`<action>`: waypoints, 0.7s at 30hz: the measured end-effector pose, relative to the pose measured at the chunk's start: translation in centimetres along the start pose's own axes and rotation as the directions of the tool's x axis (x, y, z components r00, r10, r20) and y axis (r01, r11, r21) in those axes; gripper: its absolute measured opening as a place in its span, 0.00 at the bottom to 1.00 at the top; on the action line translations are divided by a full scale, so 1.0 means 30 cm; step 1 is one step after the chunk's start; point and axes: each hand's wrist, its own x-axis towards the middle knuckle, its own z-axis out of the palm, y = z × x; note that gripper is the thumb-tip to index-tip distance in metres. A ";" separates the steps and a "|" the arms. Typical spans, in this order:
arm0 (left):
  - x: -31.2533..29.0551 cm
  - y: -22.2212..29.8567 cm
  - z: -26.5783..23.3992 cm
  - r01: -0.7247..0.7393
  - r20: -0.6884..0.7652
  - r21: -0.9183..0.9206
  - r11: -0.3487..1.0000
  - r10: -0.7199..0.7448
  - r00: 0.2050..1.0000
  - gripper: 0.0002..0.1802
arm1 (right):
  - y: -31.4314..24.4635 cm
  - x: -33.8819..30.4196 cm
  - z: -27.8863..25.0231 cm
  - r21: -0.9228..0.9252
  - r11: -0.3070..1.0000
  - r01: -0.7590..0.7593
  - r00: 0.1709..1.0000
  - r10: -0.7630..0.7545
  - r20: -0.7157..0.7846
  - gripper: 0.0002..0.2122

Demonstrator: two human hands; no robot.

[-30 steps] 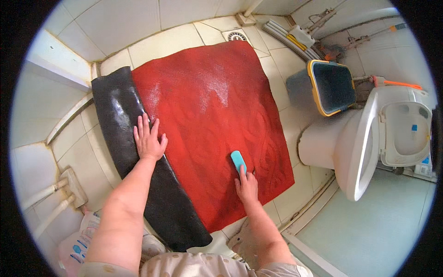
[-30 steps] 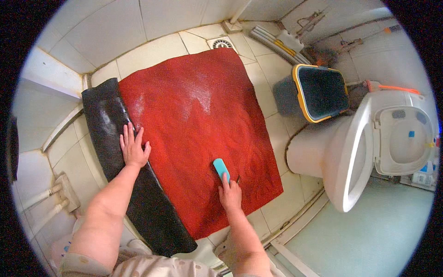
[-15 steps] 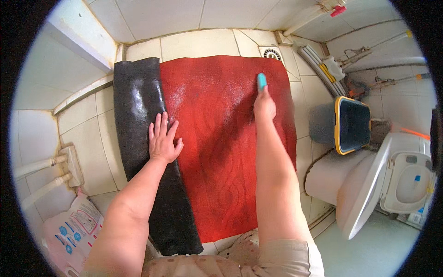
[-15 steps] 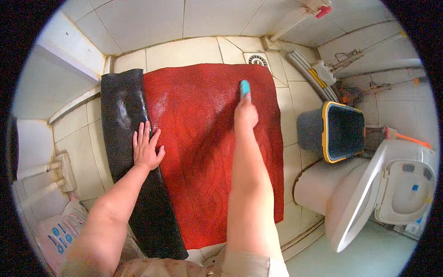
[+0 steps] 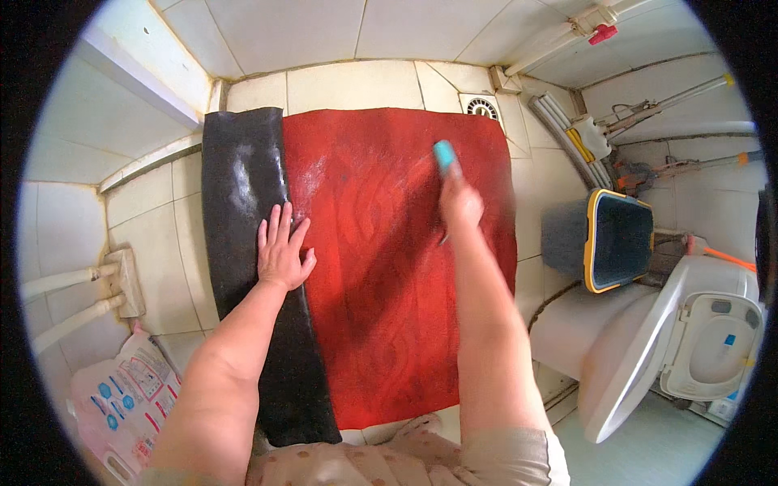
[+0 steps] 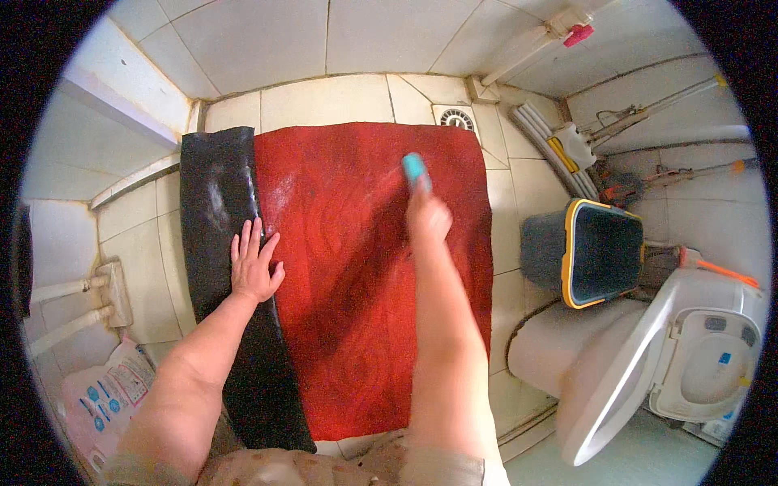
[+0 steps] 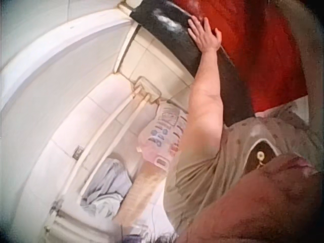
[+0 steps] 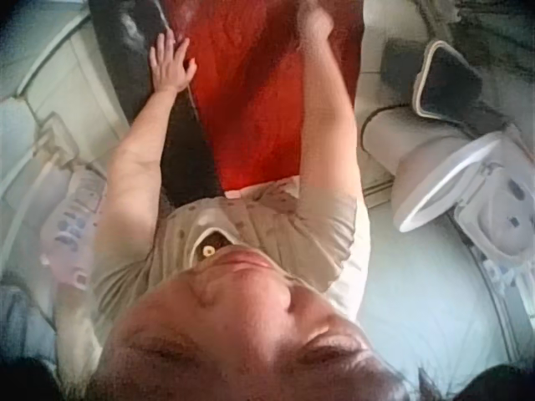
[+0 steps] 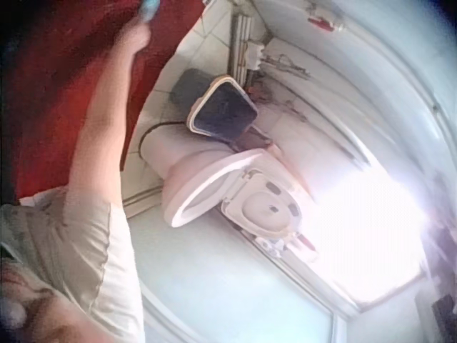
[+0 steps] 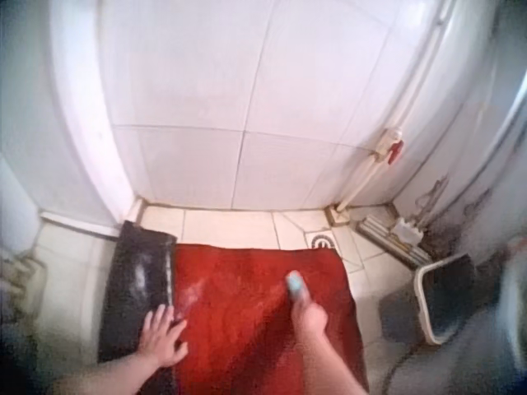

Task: The person kneels on the floor and scrubs a red patterned mat with a blue brush. They fold the mat to clean the black underside and continue scrubbing both sides.

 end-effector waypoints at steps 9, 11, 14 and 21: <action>-0.009 -0.020 -0.016 0.022 0.025 0.021 1.000 -0.023 0.999 0.33 | -0.215 -0.618 0.015 0.136 0.907 0.400 0.892 -0.419 0.169 0.21; 0.000 -0.018 -0.012 0.014 0.022 0.011 1.000 -0.015 1.000 0.34 | -0.130 -0.617 -0.021 0.133 0.876 0.464 0.863 -0.481 0.155 0.20; -0.005 -0.011 -0.007 0.000 0.033 0.015 1.000 0.000 0.999 0.34 | 0.020 -0.254 0.014 0.001 0.991 0.135 0.987 -0.134 0.090 0.15; 0.008 0.004 0.000 -0.016 0.041 0.004 1.000 0.015 0.999 0.34 | -0.204 -0.086 0.020 0.107 0.990 -0.091 0.982 0.071 0.175 0.21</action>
